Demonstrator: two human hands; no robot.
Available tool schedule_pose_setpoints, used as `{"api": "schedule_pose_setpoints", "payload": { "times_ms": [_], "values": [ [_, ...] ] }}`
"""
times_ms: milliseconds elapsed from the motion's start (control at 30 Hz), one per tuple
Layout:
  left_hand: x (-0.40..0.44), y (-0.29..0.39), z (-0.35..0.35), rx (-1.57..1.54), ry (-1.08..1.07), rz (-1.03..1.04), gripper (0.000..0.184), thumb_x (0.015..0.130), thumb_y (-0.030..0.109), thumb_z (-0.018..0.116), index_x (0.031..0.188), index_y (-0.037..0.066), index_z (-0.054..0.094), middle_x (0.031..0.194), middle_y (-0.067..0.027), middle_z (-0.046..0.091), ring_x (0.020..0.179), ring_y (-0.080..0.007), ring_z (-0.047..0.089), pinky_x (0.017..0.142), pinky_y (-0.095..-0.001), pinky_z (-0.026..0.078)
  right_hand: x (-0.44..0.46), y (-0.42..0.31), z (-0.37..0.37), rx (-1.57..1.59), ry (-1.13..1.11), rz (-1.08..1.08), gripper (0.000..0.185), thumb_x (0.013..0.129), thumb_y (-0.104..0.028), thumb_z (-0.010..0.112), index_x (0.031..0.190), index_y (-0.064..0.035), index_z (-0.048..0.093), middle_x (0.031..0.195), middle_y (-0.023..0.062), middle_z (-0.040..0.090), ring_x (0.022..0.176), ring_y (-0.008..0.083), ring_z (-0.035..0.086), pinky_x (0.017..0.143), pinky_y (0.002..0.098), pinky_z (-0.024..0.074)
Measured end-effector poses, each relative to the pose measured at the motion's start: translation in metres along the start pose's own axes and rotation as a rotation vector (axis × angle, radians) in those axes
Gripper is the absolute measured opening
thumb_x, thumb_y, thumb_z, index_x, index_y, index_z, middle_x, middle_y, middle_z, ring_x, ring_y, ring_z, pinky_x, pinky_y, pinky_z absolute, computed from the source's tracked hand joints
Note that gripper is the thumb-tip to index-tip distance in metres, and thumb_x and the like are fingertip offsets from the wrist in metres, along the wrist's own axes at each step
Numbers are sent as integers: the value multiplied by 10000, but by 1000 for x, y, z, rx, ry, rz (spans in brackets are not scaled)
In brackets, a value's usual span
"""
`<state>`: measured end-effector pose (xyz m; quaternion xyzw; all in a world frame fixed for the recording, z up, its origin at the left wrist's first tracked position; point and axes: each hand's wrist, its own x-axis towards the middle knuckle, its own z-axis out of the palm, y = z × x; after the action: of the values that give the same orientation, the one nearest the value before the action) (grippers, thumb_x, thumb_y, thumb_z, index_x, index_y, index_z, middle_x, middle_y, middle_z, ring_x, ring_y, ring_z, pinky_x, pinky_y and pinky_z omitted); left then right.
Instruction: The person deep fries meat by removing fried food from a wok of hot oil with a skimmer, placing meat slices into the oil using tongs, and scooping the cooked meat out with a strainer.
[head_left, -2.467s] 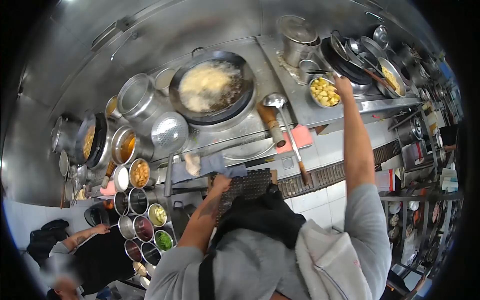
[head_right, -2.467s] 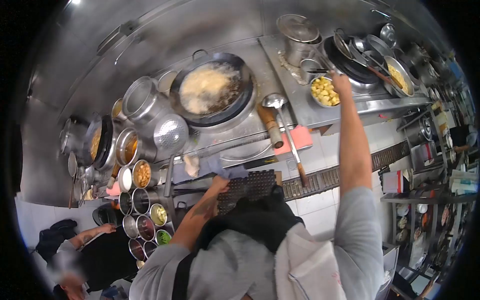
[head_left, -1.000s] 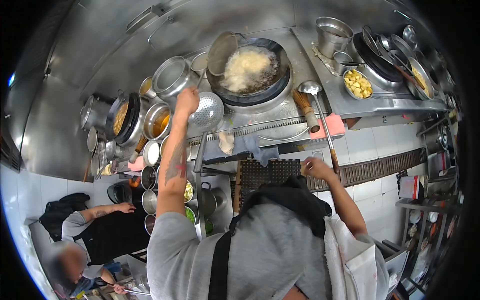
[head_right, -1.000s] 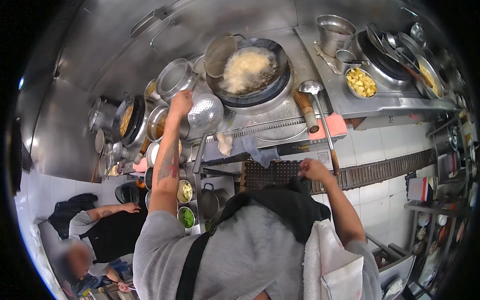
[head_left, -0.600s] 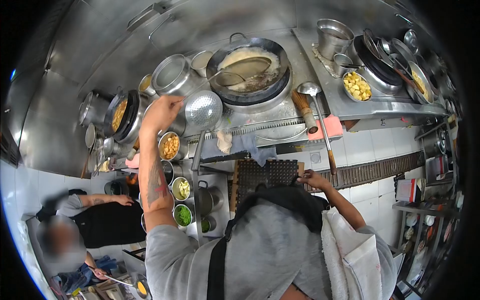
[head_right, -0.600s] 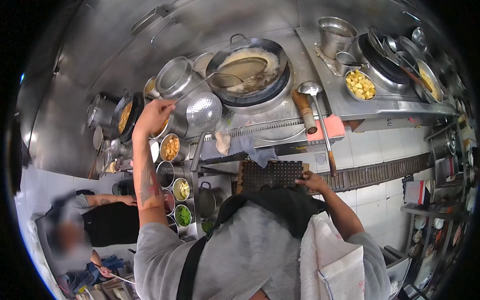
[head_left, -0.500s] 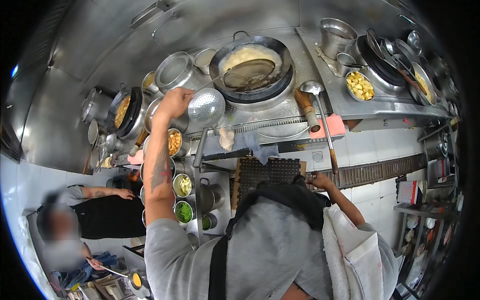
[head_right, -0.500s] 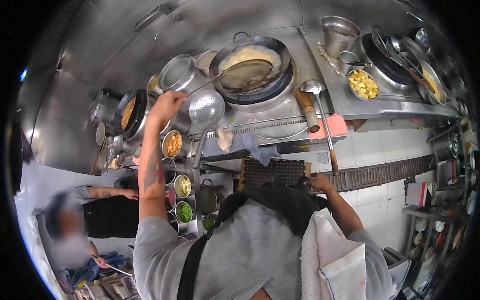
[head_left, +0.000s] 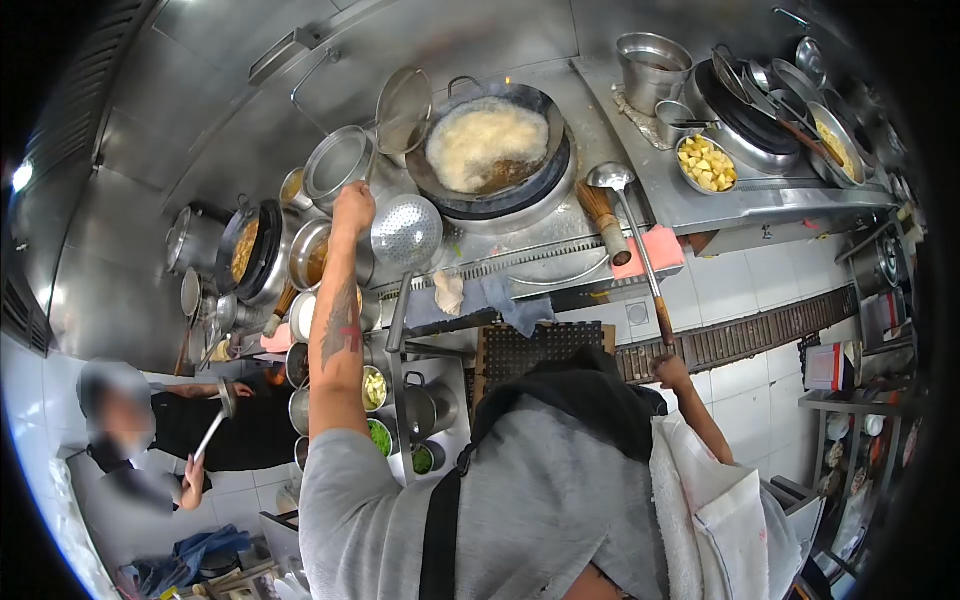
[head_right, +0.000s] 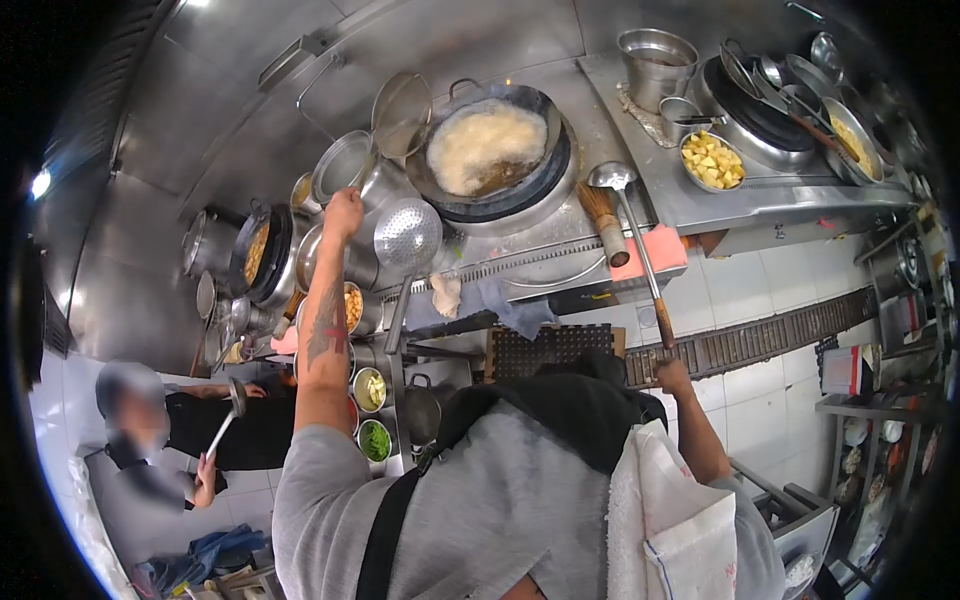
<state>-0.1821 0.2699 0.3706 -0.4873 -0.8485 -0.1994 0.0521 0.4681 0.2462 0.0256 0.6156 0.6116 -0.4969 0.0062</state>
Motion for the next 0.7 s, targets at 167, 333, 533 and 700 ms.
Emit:
{"api": "schedule_pose_setpoints", "payload": {
  "times_ms": [167, 333, 533, 700],
  "values": [
    [22, -17, 27, -5, -147, -84, 298, 902, 183, 443, 1014, 0, 649, 888, -266, 642, 735, -342, 644, 655, -403, 509, 29, 6, -15, 527, 182, 74, 266, 907, -215, 485, 1061, -24, 585, 764, 77, 640, 605, 151, 621, 454, 284, 476],
    [15, -27, 90, -1088, -704, -720, 291, 950, 110, 352, 1215, 66, 465, 676, -29, 438, 401, -67, 251, 313, -215, 198, 14, -24, -32, 565, 310, 70, 187, 896, -196, 517, 913, -42, 623, 682, 73, 625, 574, 158, 609, 490, 300, 468],
    [-15, 15, 151, -1579, -934, -776, 193, 984, 134, 371, 1127, 57, 475, 671, -34, 447, 395, -55, 270, 310, -198, 209, 16, -126, -58, 544, 202, -126, 187, 913, -273, 591, 922, -89, 563, 617, -7, 543, 512, 111, 500, 465, 255, 393],
    [-34, 21, 138, -1563, -834, -612, 177, 980, 127, 396, 1117, 57, 482, 658, -30, 445, 398, -52, 276, 310, -198, 219, -47, -194, -55, 787, -10, -225, 277, 869, -260, 680, 799, -96, 468, 536, -48, 402, 396, 67, 368, 369, 233, 314]
  ]
}}
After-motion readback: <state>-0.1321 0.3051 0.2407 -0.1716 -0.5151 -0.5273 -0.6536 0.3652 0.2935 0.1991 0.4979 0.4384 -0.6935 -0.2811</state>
